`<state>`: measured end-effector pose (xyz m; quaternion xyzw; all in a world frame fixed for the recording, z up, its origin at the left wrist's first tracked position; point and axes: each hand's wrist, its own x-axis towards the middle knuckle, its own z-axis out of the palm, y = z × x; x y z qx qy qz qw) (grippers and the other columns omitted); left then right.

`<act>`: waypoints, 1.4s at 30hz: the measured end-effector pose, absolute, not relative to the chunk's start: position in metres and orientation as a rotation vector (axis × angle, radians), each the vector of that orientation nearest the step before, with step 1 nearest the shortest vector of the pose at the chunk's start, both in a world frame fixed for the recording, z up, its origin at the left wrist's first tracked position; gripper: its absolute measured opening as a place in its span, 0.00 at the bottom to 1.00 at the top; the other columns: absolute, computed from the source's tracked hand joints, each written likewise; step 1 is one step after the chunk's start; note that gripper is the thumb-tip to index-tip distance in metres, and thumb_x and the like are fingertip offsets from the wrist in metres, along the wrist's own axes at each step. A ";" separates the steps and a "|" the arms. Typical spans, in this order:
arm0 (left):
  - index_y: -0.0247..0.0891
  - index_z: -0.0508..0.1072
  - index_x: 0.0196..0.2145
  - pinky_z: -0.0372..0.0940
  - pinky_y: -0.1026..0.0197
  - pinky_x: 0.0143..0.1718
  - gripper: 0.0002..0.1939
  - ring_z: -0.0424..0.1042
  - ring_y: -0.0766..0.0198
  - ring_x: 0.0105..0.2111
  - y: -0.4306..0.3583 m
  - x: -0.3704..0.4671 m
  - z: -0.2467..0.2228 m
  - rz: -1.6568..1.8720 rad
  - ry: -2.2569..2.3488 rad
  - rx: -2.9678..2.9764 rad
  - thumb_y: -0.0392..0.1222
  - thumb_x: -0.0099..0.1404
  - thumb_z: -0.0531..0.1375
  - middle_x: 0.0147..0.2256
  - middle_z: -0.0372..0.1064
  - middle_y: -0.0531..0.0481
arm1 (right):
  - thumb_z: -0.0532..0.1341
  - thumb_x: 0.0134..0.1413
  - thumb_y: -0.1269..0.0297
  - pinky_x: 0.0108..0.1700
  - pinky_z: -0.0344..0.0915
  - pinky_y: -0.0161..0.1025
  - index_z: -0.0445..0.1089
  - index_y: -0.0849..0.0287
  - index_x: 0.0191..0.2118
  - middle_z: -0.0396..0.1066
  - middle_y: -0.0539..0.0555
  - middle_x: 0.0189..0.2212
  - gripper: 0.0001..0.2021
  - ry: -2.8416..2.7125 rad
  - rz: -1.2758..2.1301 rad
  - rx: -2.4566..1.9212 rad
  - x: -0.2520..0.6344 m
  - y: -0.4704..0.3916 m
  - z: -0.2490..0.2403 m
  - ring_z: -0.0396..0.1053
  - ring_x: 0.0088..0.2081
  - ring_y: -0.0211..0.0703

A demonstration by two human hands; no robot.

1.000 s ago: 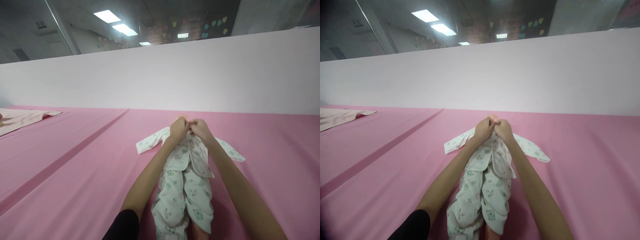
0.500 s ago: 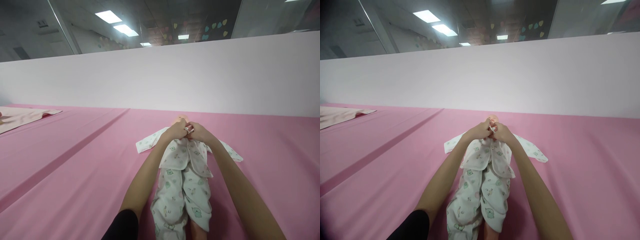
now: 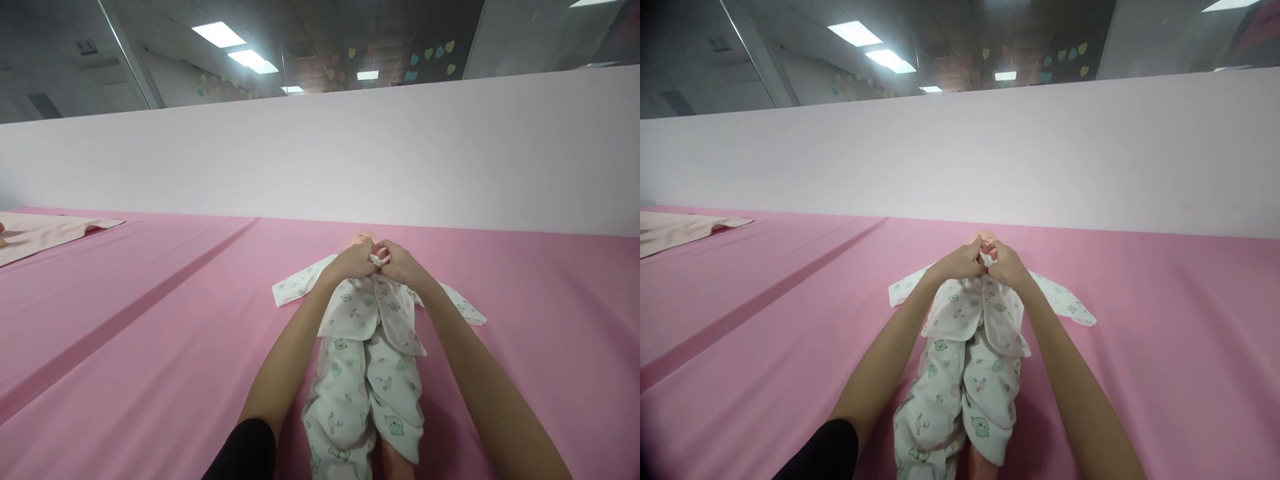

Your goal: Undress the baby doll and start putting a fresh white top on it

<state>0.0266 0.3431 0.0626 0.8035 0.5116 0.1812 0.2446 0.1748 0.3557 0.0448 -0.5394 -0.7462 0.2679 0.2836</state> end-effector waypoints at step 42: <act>0.41 0.61 0.38 0.62 0.64 0.26 0.20 0.70 0.61 0.34 0.325 0.027 0.081 0.055 1.188 2.291 0.43 0.46 0.61 0.36 0.70 0.51 | 0.56 0.41 0.76 0.22 0.62 0.34 0.61 0.61 0.22 0.66 0.52 0.17 0.04 -2.505 0.890 -1.620 0.178 0.304 0.076 0.66 0.18 0.39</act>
